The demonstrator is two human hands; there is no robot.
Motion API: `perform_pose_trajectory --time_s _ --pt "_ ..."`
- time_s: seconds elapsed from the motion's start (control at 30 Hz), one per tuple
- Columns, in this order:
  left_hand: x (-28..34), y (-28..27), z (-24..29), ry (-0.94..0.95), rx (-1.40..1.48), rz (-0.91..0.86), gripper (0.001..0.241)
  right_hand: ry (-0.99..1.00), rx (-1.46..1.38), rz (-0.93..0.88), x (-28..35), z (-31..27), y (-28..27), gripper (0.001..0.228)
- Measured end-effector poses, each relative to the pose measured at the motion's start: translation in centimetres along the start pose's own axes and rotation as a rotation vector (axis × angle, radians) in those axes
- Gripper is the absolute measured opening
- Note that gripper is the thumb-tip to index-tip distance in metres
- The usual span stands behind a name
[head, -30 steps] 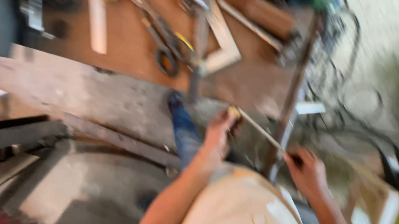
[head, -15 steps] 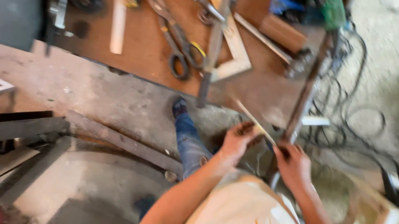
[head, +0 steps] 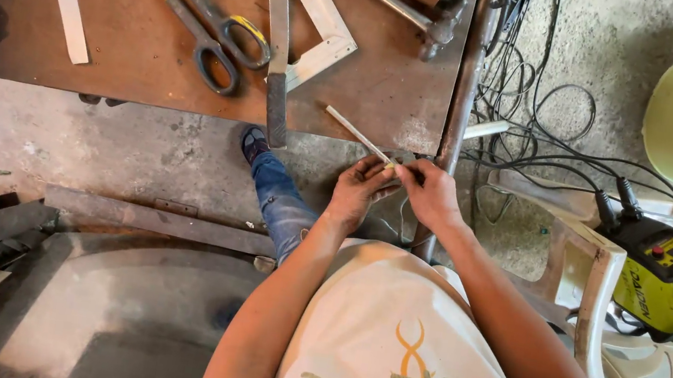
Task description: The person fits a bearing onto a metal shaft at a workbench. They hammer the bearing with a mallet over a yellow block, file the shaft end, then press and twist the bearing onto the shaft by hand to seat it.
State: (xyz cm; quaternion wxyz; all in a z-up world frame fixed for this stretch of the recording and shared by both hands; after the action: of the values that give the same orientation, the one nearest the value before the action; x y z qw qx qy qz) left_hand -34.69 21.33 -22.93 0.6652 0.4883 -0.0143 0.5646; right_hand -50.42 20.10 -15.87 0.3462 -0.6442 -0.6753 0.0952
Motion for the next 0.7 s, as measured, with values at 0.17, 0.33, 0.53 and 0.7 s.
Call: perform_pose_trajectory --time_s 0.17,0.33,0.53,0.7 --pt "-0.5 -0.9 -0.4 -0.002 0.079 0.007 0.046 0.205 -0.025 -0.119 -0.4 1.3 0.9 0.035" --pt "-0.4 -0.4 -0.2 0.022 0.165 0.001 0.039 0.227 -0.072 -0.211 -0.9 1.5 1.6 0.045" --pt "0.0 -0.7 -0.4 -0.03 0.146 0.056 0.044 0.283 -0.028 -0.207 -1.0 1.4 1.8 0.052" --pt "0.4 -0.9 -0.4 -0.044 0.071 0.114 0.042 0.385 -0.067 -0.254 -0.9 1.5 1.6 0.056"
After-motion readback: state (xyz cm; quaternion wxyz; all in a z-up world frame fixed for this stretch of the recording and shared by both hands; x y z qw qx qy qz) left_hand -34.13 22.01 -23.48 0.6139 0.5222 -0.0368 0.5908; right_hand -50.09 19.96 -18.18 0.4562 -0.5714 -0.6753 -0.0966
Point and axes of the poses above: each hand's wrist, its own x-axis away from the middle knuckle, its own y-axis out of the palm, z = x × y, the point moved 6 cm from there along -x, towards the middle knuckle, and after that the axes turned 2 degrees about -z, right-handed, at the moved point
